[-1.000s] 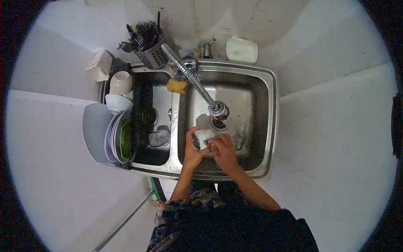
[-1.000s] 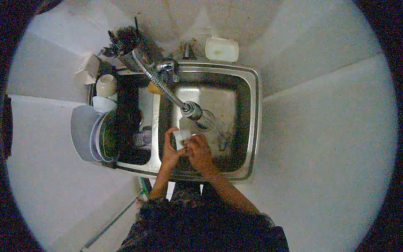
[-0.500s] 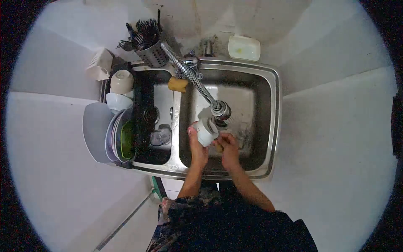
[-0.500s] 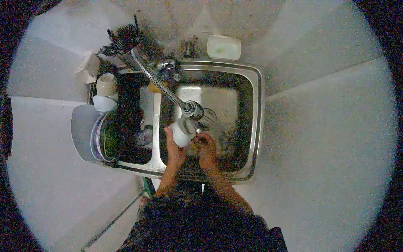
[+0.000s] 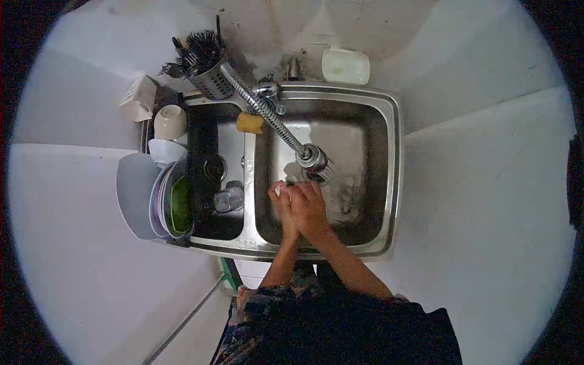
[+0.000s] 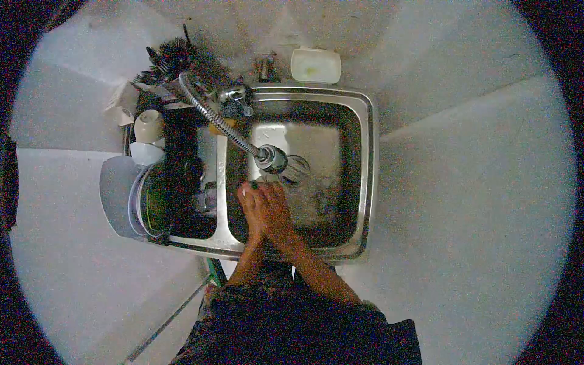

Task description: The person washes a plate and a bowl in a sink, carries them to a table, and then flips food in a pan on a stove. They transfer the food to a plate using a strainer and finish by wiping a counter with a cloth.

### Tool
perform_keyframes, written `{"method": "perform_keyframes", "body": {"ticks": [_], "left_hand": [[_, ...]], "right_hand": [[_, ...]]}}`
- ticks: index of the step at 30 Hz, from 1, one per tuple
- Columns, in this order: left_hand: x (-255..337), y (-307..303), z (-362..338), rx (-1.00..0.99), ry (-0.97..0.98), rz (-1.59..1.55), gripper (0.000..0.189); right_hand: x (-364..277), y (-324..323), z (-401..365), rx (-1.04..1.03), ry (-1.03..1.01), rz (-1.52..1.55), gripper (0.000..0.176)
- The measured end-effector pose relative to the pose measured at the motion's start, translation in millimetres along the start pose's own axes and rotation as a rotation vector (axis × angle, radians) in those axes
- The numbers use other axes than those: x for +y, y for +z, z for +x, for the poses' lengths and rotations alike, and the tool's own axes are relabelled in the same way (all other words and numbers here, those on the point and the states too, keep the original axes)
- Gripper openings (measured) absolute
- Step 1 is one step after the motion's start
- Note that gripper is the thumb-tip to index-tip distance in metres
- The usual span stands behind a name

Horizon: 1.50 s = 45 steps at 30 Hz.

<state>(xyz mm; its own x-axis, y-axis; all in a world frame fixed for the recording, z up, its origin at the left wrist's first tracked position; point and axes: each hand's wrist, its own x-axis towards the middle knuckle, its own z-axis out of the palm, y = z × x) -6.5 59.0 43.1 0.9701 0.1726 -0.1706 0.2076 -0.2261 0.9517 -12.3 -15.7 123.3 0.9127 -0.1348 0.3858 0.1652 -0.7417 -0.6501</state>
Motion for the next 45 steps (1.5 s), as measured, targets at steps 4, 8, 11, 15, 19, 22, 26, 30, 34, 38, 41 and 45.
{"method": "perform_keyframes", "body": {"ticks": [4, 8, 11, 15, 19, 22, 26, 30, 34, 38, 41, 45], "left_hand": [[13.5, -1.8, 14.3, -0.010, -0.308, -0.532, 0.053], [87.8, -8.3, 18.3, -0.059, -0.728, -0.988, 0.057], [75.0, -5.4, 13.0, -0.024, -0.774, -1.002, 0.058], [33.6, -4.5, 2.3, -0.235, -0.662, -0.905, 0.061], [32.6, -17.1, 1.0, -0.302, -0.616, -0.727, 0.059], [40.9, -22.2, 1.0, -0.426, -0.641, -0.777, 0.058], [39.5, -14.1, 2.4, -0.372, -0.749, -0.972, 0.055], [58.8, 9.7, -13.4, -0.169, -0.820, -1.011, 0.056], [64.4, 6.7, -6.3, -0.126, -0.747, -0.937, 0.058], [66.0, 10.4, -3.8, -0.159, -0.736, -1.109, 0.054], [56.4, 24.9, -1.4, -0.241, -0.792, -1.089, 0.047], [10.4, 58.4, 7.5, -0.367, -0.583, -0.712, 0.050]], "right_hand": [[1.4, -0.8, -38.0, -0.028, -0.019, 0.030, 0.019], [34.9, 4.6, -78.6, 0.016, 0.551, 0.278, 0.017], [42.4, 5.0, -66.3, 0.177, 0.852, 0.604, 0.017], [38.4, -3.8, -35.5, 0.239, 0.799, 0.612, 0.016], [43.5, -21.1, -12.2, 0.105, 0.863, 0.523, 0.017], [47.2, -18.5, -9.7, 0.092, 0.769, 0.407, 0.018], [25.6, -12.6, -3.9, 0.238, 0.881, 0.589, 0.024], [17.9, -10.5, -14.7, 0.164, 0.618, 0.337, 0.024], [23.2, -11.2, -33.9, -0.039, 0.105, 0.056, 0.022], [49.1, -26.5, -46.1, 0.043, 0.222, 0.114, 0.020], [78.1, -36.9, -53.6, 0.214, 0.844, 0.259, 0.018], [130.6, -27.1, -86.4, 0.131, 0.709, 0.064, 0.016]]}}
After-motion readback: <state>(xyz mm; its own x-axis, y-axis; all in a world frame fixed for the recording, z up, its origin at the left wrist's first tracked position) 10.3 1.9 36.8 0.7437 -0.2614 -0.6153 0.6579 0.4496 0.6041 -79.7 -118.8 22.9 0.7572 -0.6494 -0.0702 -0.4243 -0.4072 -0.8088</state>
